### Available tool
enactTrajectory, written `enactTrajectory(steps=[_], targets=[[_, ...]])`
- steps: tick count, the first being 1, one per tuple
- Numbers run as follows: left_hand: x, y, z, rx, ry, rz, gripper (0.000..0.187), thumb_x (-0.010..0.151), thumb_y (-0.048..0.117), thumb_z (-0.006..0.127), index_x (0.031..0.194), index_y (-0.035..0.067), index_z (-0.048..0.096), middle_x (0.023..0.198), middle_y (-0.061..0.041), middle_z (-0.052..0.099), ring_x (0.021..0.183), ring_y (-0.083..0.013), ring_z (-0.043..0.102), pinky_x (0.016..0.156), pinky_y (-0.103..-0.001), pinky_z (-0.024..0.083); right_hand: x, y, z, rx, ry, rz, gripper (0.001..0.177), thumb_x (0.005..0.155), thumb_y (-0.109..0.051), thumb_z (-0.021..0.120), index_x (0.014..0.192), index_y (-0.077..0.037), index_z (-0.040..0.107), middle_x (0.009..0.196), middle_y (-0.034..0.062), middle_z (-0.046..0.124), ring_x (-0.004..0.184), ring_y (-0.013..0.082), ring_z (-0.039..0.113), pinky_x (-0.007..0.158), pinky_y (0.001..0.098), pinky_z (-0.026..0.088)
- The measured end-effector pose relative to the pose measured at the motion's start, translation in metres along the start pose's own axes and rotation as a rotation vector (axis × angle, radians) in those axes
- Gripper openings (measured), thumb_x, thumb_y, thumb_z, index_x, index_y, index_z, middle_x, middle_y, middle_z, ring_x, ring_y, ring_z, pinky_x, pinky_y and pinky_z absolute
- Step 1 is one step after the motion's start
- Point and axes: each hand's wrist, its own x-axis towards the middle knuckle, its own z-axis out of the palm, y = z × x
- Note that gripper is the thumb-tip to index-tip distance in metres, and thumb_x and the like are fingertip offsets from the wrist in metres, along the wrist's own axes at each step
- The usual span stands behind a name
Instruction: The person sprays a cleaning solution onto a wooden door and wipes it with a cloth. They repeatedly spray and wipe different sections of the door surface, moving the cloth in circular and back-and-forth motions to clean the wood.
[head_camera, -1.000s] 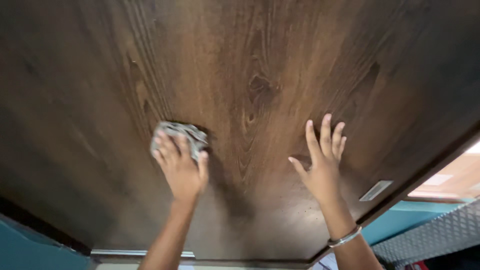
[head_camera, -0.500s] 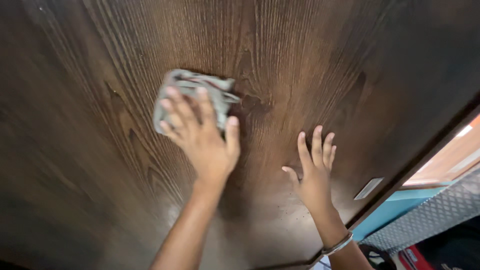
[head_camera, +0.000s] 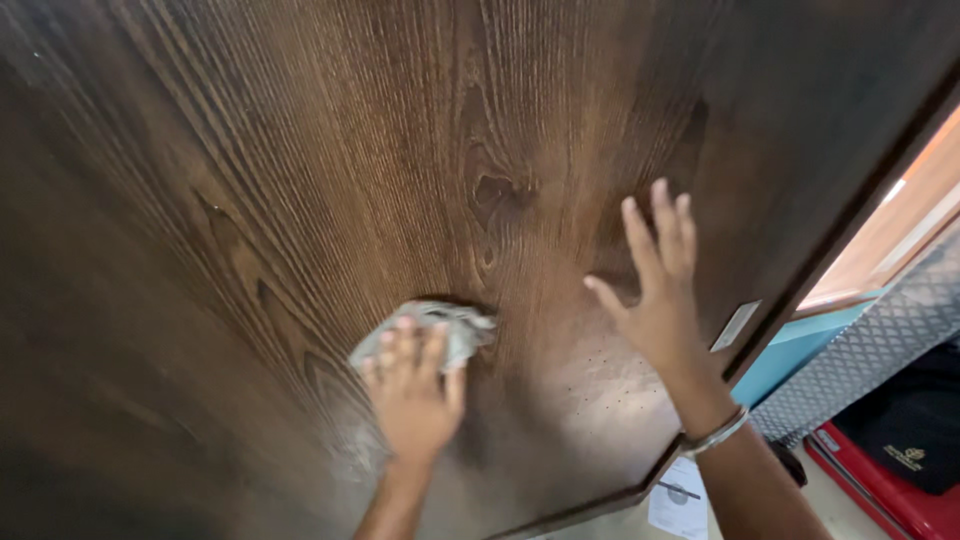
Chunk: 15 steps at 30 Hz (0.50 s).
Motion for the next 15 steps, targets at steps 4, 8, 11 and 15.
enactTrajectory(steps=[4, 8, 11, 15], targets=[[0.020, -0.047, -0.021, -0.001, 0.146, -0.108, 0.064, 0.101, 0.046, 0.050, 0.156, 0.012, 0.048, 0.170, -0.028, 0.018, 0.158, -0.0454, 0.010, 0.125, -0.063, 0.003, 0.027, 0.019, -0.022, -0.045, 0.069, 0.011, 0.104, 0.080, -0.030, 0.091, 0.166, -0.011, 0.034, 0.175, 0.0162, 0.011, 0.162, 0.0430, 0.010, 0.133, 0.0598, 0.016], [0.072, -0.043, -0.060, -0.056, 0.240, -0.238, 0.074, 0.110, 0.049, 0.042, 0.170, 0.011, 0.022, 0.175, -0.028, -0.001, 0.162, -0.0470, -0.003, 0.128, -0.068, -0.003, 0.038, 0.034, -0.045, -0.079, 0.077, 0.014, 0.101, 0.081, -0.030, 0.091, 0.166, -0.015, 0.038, 0.177, 0.0142, 0.011, 0.164, 0.0437, 0.011, 0.134, 0.0606, 0.020], [0.108, -0.013, -0.074, -0.045, 0.291, -0.263, 0.077, 0.112, 0.052, 0.042, 0.172, 0.013, 0.017, 0.176, -0.026, -0.004, 0.162, -0.0451, -0.006, 0.127, -0.068, -0.004, 0.044, 0.043, -0.048, -0.069, 0.020, -0.026, 0.104, 0.079, -0.034, 0.090, 0.166, -0.014, 0.036, 0.176, 0.0153, 0.010, 0.163, 0.0459, 0.010, 0.132, 0.0624, 0.021], [0.132, 0.030, -0.072, -0.055, 0.294, -0.207, 0.080, 0.109, 0.058, 0.046, 0.170, 0.011, 0.022, 0.173, -0.027, 0.000, 0.162, -0.0463, -0.006, 0.128, -0.069, -0.003, 0.039, 0.047, -0.035, -0.019, -0.017, -0.042, 0.105, 0.080, -0.038, 0.087, 0.165, -0.011, 0.032, 0.174, 0.0206, 0.007, 0.160, 0.0514, 0.006, 0.127, 0.0659, 0.019]])
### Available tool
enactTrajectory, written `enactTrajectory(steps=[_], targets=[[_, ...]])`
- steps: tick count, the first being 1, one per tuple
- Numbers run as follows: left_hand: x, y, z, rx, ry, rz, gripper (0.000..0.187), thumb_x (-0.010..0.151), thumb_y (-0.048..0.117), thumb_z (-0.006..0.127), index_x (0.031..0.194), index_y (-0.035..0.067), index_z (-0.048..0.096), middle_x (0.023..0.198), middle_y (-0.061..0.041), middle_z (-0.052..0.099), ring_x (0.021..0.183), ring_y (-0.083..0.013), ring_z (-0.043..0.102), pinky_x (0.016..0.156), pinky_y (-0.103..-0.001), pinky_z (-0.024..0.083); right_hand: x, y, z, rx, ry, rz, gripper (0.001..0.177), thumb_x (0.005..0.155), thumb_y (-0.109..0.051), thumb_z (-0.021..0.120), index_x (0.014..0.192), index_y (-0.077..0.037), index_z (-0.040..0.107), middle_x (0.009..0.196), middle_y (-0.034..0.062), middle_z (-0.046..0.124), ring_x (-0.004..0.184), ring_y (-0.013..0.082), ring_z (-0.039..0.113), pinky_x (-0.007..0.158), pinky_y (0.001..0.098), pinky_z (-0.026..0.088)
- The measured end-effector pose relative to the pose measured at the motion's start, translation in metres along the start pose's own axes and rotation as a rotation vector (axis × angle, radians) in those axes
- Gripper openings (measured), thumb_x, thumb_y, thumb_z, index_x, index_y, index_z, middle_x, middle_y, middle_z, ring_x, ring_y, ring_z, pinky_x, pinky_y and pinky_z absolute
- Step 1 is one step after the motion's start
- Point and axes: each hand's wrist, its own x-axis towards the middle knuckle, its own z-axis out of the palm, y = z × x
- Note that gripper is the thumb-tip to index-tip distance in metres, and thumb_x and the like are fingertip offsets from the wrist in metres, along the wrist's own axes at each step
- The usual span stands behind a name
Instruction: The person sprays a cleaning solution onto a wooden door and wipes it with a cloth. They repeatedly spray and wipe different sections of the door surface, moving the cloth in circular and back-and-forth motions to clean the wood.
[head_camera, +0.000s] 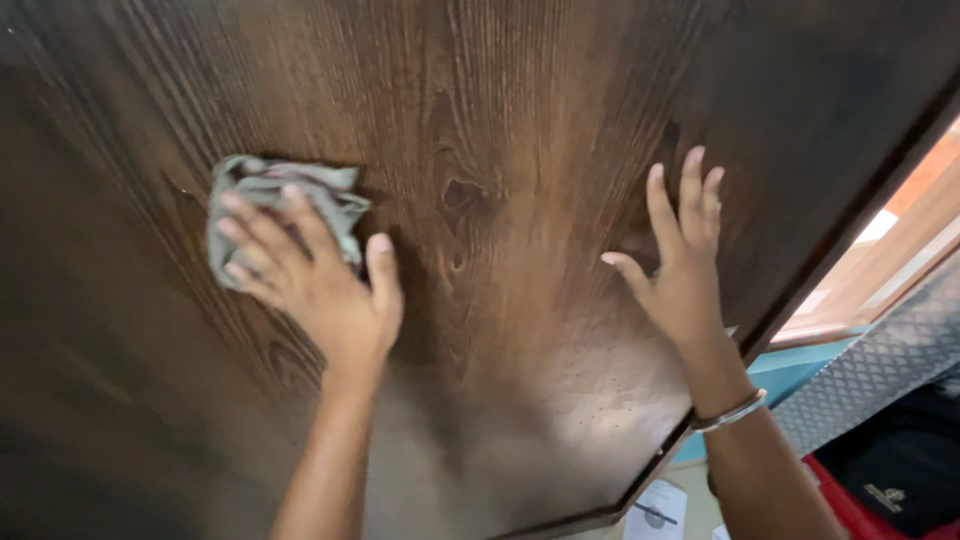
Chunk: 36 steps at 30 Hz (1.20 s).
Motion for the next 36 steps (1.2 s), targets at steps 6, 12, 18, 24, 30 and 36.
enactTrajectory(steps=[6, 12, 18, 24, 30, 36], targets=[[-0.027, 0.053, 0.022, -0.024, -0.097, 0.163, 0.075, 0.100, 0.055, 0.055, 0.162, 0.016, 0.039, 0.171, -0.023, 0.011, 0.159, -0.0402, 0.004, 0.125, -0.064, 0.003, -0.005, 0.006, 0.000, 0.005, -0.035, 0.001, 0.103, 0.077, -0.038, 0.086, 0.163, -0.011, 0.034, 0.173, 0.0207, 0.008, 0.158, 0.0514, 0.008, 0.124, 0.0670, 0.020], [-0.049, 0.040, 0.019, 0.052, -0.124, 0.082, 0.069, 0.099, 0.051, 0.059, 0.160, 0.022, 0.043, 0.173, -0.018, 0.018, 0.162, -0.0352, 0.011, 0.129, -0.058, 0.007, -0.009, 0.044, -0.013, -0.074, -0.097, -0.004, 0.106, 0.067, -0.043, 0.086, 0.158, -0.014, 0.039, 0.170, 0.0192, 0.014, 0.154, 0.0529, 0.011, 0.121, 0.0664, 0.023], [-0.024, 0.084, 0.023, -0.056, 0.054, 0.000, 0.086, 0.106, 0.055, 0.059, 0.168, 0.006, 0.026, 0.172, -0.031, 0.003, 0.160, -0.0492, -0.002, 0.126, -0.068, -0.001, -0.021, 0.069, -0.011, -0.076, -0.099, -0.024, 0.101, 0.072, -0.042, 0.083, 0.158, -0.013, 0.040, 0.170, 0.0221, 0.015, 0.154, 0.0534, 0.013, 0.120, 0.0684, 0.020], [-0.009, 0.178, 0.054, -0.070, 0.004, 0.151, 0.086, 0.099, 0.062, 0.061, 0.165, 0.014, 0.033, 0.171, -0.026, 0.007, 0.160, -0.0460, 0.001, 0.126, -0.068, -0.001, -0.027, 0.069, -0.010, 0.004, -0.063, -0.030, 0.097, 0.076, -0.041, 0.083, 0.159, -0.015, 0.040, 0.171, 0.0187, 0.015, 0.155, 0.0513, 0.012, 0.121, 0.0682, 0.018], [-0.073, 0.233, 0.096, -0.067, -0.155, 0.276, 0.071, 0.097, 0.053, 0.060, 0.161, 0.027, 0.041, 0.171, -0.018, 0.019, 0.160, -0.0394, 0.016, 0.125, -0.064, 0.009, -0.031, 0.087, -0.012, 0.027, -0.105, -0.040, 0.100, 0.072, -0.031, 0.085, 0.159, -0.016, 0.039, 0.171, 0.0145, 0.018, 0.157, 0.0437, 0.015, 0.124, 0.0623, 0.019], [-0.152, 0.197, 0.113, 0.014, -0.274, 0.238, 0.063, 0.094, 0.048, 0.060, 0.153, 0.030, 0.048, 0.165, -0.017, 0.031, 0.150, -0.0395, 0.030, 0.119, -0.063, 0.019, -0.032, 0.127, -0.027, 0.016, -0.118, -0.017, 0.115, 0.067, -0.037, 0.089, 0.161, -0.006, 0.029, 0.169, 0.0201, 0.015, 0.155, 0.0440, 0.014, 0.123, 0.0596, 0.019]])
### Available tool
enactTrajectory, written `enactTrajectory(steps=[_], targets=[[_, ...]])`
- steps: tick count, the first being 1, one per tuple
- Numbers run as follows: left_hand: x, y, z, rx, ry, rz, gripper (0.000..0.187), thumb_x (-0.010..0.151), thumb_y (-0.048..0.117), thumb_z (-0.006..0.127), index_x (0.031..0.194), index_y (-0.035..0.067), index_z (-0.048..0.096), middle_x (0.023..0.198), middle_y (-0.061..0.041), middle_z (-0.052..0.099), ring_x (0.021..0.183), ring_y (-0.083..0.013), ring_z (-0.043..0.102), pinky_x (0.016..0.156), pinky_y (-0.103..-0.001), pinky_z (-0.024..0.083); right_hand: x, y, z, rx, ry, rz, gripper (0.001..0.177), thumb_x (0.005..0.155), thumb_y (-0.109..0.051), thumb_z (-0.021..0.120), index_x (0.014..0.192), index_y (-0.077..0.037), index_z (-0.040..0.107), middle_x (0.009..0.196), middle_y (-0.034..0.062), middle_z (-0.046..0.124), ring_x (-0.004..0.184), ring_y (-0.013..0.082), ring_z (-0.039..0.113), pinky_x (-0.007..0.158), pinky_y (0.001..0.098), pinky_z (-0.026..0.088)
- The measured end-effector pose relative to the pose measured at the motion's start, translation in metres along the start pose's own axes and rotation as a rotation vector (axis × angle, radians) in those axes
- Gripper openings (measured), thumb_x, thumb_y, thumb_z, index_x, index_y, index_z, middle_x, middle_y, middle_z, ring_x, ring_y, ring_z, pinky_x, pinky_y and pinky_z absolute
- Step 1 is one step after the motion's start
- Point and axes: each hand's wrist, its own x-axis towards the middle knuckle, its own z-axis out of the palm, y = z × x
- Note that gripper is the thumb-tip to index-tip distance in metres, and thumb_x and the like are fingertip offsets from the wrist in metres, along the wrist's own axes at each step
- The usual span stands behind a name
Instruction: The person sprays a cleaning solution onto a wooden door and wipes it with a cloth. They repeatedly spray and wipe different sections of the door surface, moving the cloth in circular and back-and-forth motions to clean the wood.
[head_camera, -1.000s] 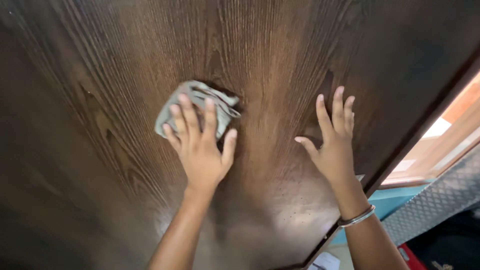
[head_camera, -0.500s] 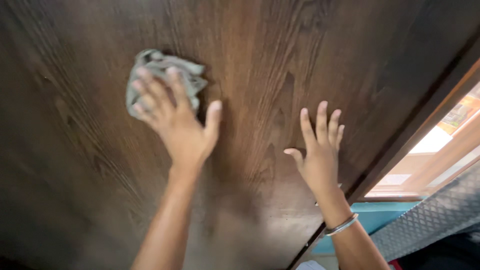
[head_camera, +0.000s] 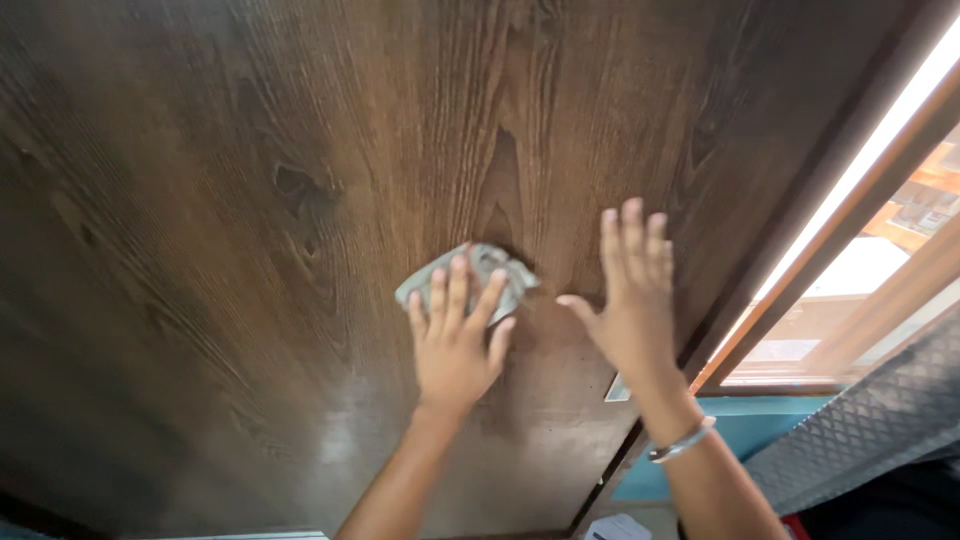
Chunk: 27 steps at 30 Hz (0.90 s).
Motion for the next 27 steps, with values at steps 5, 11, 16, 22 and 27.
enactTrajectory(steps=[5, 11, 16, 22, 27], targets=[[-0.045, -0.056, -0.008, 0.228, -0.060, -0.147, 0.060, 0.096, 0.046, 0.057, 0.153, 0.026, 0.051, 0.165, -0.022, 0.030, 0.153, -0.0437, 0.029, 0.123, -0.061, 0.018, -0.001, 0.060, -0.034, -0.030, 0.022, 0.003, 0.116, 0.068, -0.039, 0.088, 0.160, -0.004, 0.028, 0.169, 0.0234, 0.015, 0.155, 0.0477, 0.015, 0.123, 0.0584, 0.025], [0.000, -0.077, -0.043, 0.006, 0.201, -0.412, 0.078, 0.109, 0.054, 0.041, 0.166, 0.003, 0.028, 0.171, -0.030, 0.000, 0.161, -0.0467, 0.001, 0.128, -0.063, 0.009, -0.008, 0.080, -0.031, -0.144, -0.094, -0.035, 0.114, 0.067, -0.035, 0.087, 0.160, -0.006, 0.028, 0.169, 0.0232, 0.014, 0.155, 0.0472, 0.014, 0.123, 0.0582, 0.023], [0.070, -0.029, -0.054, 0.012, 0.221, -0.363, 0.080, 0.111, 0.059, 0.040, 0.171, 0.010, 0.021, 0.172, -0.027, -0.006, 0.160, -0.0449, -0.009, 0.128, -0.068, 0.000, -0.009, 0.075, -0.023, -0.145, -0.072, -0.003, 0.109, 0.072, -0.032, 0.083, 0.161, -0.007, 0.026, 0.170, 0.0211, 0.011, 0.156, 0.0459, 0.011, 0.125, 0.0572, 0.019], [0.093, 0.053, -0.026, -0.008, 0.176, -0.098, 0.074, 0.101, 0.057, 0.052, 0.164, 0.021, 0.034, 0.171, -0.022, 0.007, 0.159, -0.0432, 0.002, 0.125, -0.068, 0.002, -0.007, 0.075, -0.026, -0.148, -0.108, 0.037, 0.108, 0.071, -0.037, 0.082, 0.160, -0.011, 0.027, 0.170, 0.0158, 0.012, 0.156, 0.0400, 0.012, 0.125, 0.0541, 0.019], [0.056, 0.065, -0.004, -0.050, 0.075, 0.042, 0.067, 0.095, 0.049, 0.061, 0.157, 0.027, 0.046, 0.169, -0.017, 0.025, 0.156, -0.0407, 0.024, 0.122, -0.066, 0.015, -0.009, 0.075, -0.027, -0.147, -0.092, 0.045, 0.107, 0.069, -0.037, 0.082, 0.159, -0.012, 0.030, 0.169, 0.0156, 0.015, 0.155, 0.0402, 0.014, 0.124, 0.0548, 0.022]])
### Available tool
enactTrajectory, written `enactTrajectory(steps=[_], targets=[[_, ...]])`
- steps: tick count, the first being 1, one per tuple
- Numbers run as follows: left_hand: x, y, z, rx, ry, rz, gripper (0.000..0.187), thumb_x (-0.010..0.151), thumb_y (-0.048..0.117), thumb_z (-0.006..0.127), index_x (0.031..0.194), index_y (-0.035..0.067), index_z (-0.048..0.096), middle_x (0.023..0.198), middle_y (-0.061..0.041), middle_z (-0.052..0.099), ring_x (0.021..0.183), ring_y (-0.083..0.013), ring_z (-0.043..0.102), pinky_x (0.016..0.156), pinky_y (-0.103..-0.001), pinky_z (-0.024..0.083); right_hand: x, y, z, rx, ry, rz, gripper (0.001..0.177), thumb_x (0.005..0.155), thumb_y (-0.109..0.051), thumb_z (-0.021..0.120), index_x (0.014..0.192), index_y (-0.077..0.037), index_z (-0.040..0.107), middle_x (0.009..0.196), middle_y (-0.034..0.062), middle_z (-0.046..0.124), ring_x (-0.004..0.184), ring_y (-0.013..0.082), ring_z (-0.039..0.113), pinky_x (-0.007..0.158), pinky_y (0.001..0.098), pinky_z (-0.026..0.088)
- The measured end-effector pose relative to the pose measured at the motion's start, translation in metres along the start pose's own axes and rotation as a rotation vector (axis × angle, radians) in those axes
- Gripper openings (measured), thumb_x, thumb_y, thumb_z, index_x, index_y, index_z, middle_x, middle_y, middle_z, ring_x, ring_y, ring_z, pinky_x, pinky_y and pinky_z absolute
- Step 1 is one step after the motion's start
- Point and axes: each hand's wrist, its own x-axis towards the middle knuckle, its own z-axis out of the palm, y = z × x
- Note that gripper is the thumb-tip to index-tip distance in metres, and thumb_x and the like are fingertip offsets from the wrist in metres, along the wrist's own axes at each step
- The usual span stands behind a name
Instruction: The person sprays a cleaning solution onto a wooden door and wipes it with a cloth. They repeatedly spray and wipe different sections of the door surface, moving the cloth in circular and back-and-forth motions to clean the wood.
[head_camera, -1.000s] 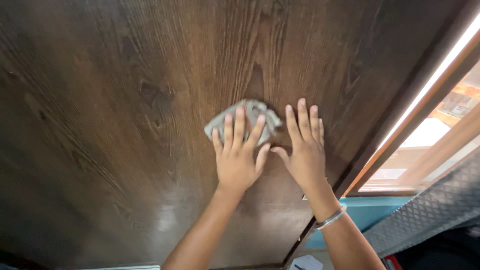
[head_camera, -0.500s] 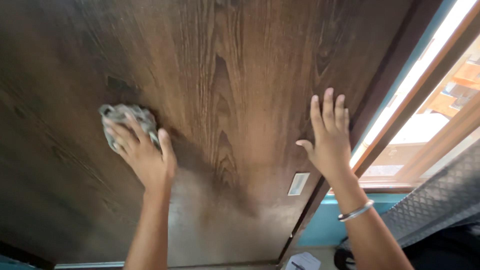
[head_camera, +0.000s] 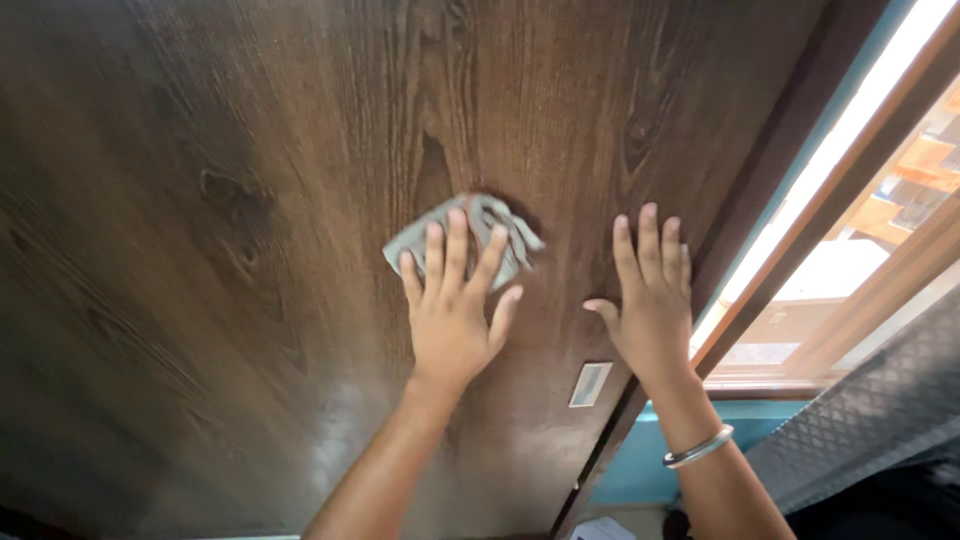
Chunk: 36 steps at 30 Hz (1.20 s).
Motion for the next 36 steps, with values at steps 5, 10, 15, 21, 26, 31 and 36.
enactTrajectory(steps=[5, 10, 15, 21, 26, 31, 36], targets=[[-0.054, -0.036, -0.001, 0.022, -0.100, -0.001, 0.060, 0.092, 0.045, 0.063, 0.149, 0.029, 0.053, 0.163, -0.015, 0.037, 0.147, -0.0380, 0.038, 0.116, -0.063, 0.024, -0.004, 0.000, 0.003, -0.025, 0.010, 0.014, 0.105, 0.069, -0.034, 0.083, 0.159, -0.013, 0.032, 0.169, 0.0147, 0.017, 0.155, 0.0408, 0.017, 0.124, 0.0558, 0.024], [-0.081, -0.086, -0.013, 0.161, -0.103, -0.070, 0.054, 0.093, 0.045, 0.059, 0.145, 0.029, 0.059, 0.157, -0.016, 0.047, 0.143, -0.0387, 0.045, 0.119, -0.061, 0.025, -0.006, 0.008, -0.001, -0.070, -0.065, 0.033, 0.104, 0.069, -0.027, 0.084, 0.159, -0.019, 0.033, 0.170, 0.0096, 0.018, 0.156, 0.0372, 0.020, 0.125, 0.0519, 0.025], [-0.093, -0.115, -0.015, 0.215, -0.032, -0.117, 0.054, 0.094, 0.048, 0.057, 0.144, 0.026, 0.060, 0.158, -0.022, 0.045, 0.144, -0.0433, 0.042, 0.120, -0.062, 0.024, -0.012, 0.003, -0.001, -0.036, -0.060, 0.046, 0.102, 0.070, -0.019, 0.085, 0.158, -0.017, 0.032, 0.169, 0.0132, 0.016, 0.155, 0.0418, 0.018, 0.122, 0.0517, 0.028], [-0.105, -0.122, -0.013, 0.202, -0.003, -0.175, 0.058, 0.094, 0.048, 0.057, 0.144, 0.018, 0.059, 0.161, -0.026, 0.040, 0.148, -0.0468, 0.036, 0.121, -0.063, 0.022, -0.021, -0.008, 0.003, 0.065, -0.034, 0.108, 0.104, 0.067, -0.011, 0.085, 0.157, -0.016, 0.032, 0.169, 0.0154, 0.014, 0.154, 0.0445, 0.016, 0.121, 0.0510, 0.029], [-0.093, -0.130, -0.026, 0.176, 0.012, -0.259, 0.064, 0.098, 0.046, 0.054, 0.152, 0.011, 0.053, 0.166, -0.031, 0.027, 0.155, -0.0500, 0.023, 0.124, -0.065, 0.016, -0.028, -0.009, 0.003, 0.051, -0.006, 0.142, 0.105, 0.066, -0.014, 0.086, 0.157, -0.022, 0.036, 0.170, 0.0120, 0.018, 0.155, 0.0410, 0.019, 0.123, 0.0512, 0.030], [-0.041, -0.105, -0.046, 0.060, 0.039, -0.314, 0.081, 0.107, 0.050, 0.050, 0.164, -0.003, 0.026, 0.166, -0.041, 0.001, 0.155, -0.0587, -0.001, 0.123, -0.071, 0.008, -0.027, 0.009, 0.001, 0.041, 0.054, 0.057, 0.104, 0.064, -0.023, 0.090, 0.156, -0.024, 0.040, 0.169, 0.0142, 0.020, 0.154, 0.0425, 0.021, 0.123, 0.0579, 0.025], [0.013, -0.048, -0.045, 0.052, 0.065, -0.330, 0.089, 0.106, 0.055, 0.049, 0.167, -0.002, 0.020, 0.166, -0.040, -0.003, 0.154, -0.0585, -0.006, 0.121, -0.075, 0.004, -0.018, 0.026, -0.010, 0.081, 0.098, 0.013, 0.102, 0.067, -0.023, 0.090, 0.156, -0.017, 0.041, 0.168, 0.0178, 0.019, 0.154, 0.0462, 0.017, 0.124, 0.0603, 0.020]])
